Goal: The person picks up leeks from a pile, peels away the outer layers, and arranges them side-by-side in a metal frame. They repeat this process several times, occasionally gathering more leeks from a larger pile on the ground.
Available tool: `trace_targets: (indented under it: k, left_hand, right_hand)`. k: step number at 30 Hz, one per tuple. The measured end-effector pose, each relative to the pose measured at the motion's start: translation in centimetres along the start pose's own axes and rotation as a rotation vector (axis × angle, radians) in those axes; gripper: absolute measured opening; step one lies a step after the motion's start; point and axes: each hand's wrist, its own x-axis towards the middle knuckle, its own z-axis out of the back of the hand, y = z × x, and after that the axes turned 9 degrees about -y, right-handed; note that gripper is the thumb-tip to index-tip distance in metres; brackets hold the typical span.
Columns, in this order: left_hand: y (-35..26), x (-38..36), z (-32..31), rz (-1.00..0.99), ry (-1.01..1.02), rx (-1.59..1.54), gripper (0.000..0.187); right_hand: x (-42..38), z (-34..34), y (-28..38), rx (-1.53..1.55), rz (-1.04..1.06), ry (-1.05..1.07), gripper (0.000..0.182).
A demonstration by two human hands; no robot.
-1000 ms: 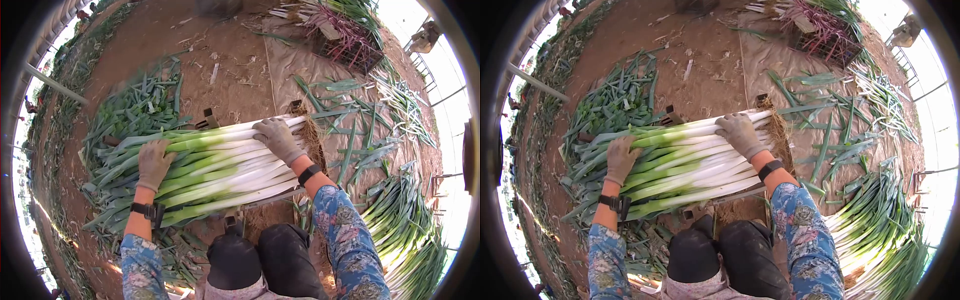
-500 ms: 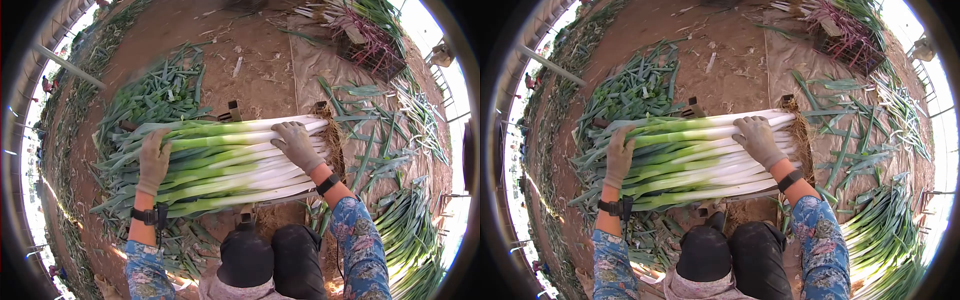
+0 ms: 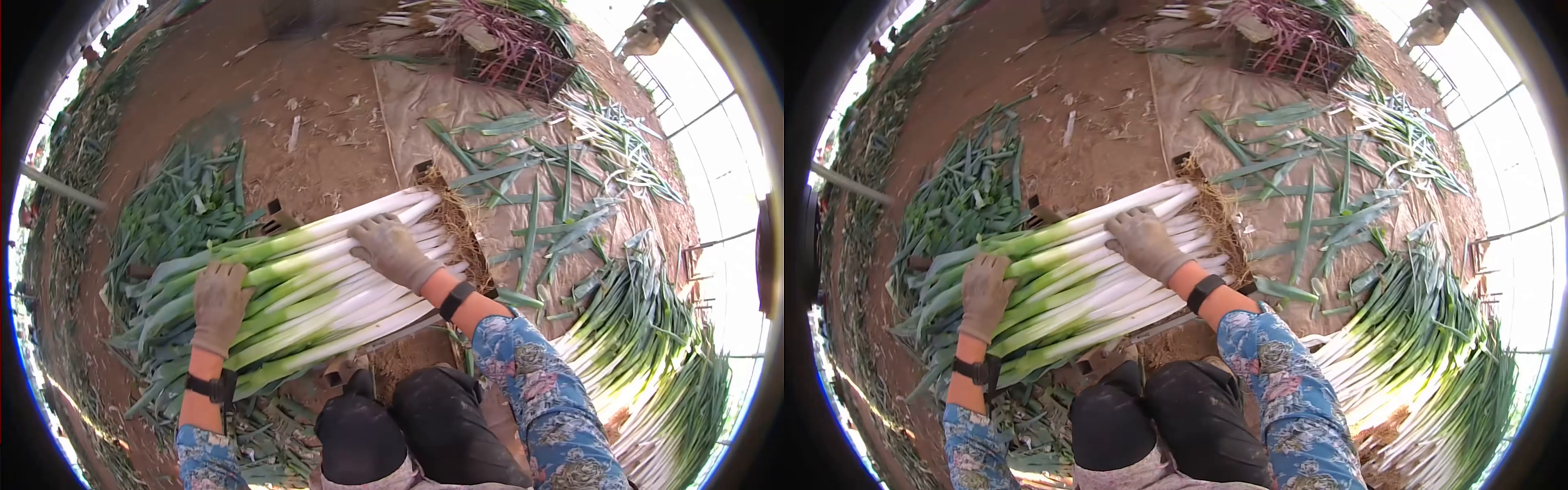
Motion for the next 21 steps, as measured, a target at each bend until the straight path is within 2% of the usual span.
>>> trace_targets:
  k: [3,6,8,12,15,18,21]
  left_hand:
    - [0.3,0.6,-0.2,-0.003,-0.037,0.070,0.036]
    - [-0.5,1.1,-0.2,0.093,0.020,0.097,0.033]
    - [-0.3,-0.4,-1.2,0.052,0.018,0.122,0.028]
    - [-1.4,-2.6,-1.2,0.011,-0.068,0.117,0.037]
    - [-2.5,-3.7,-0.7,0.022,-0.054,0.071,0.047]
    - [-3.2,-4.7,-0.2,0.039,-0.050,0.035,0.052]
    - [-3.8,-5.1,0.3,0.047,-0.067,0.005,0.054]
  right_hand:
    - [0.9,-0.2,-0.8,0.031,-0.042,0.045,0.026]
    - [1.3,-0.5,-1.2,0.098,-0.080,0.040,0.024]
    - [0.4,-0.8,-1.1,0.130,-0.021,-0.080,0.024]
    - [1.3,1.2,0.7,0.104,-0.042,-0.046,0.025]
    - [3.6,0.7,1.4,0.112,-0.040,-0.137,0.028]
    - [5.2,-1.1,1.0,-0.011,-0.092,0.110,0.031]
    - [6.5,-1.3,0.7,-0.122,-0.050,0.196,0.030]
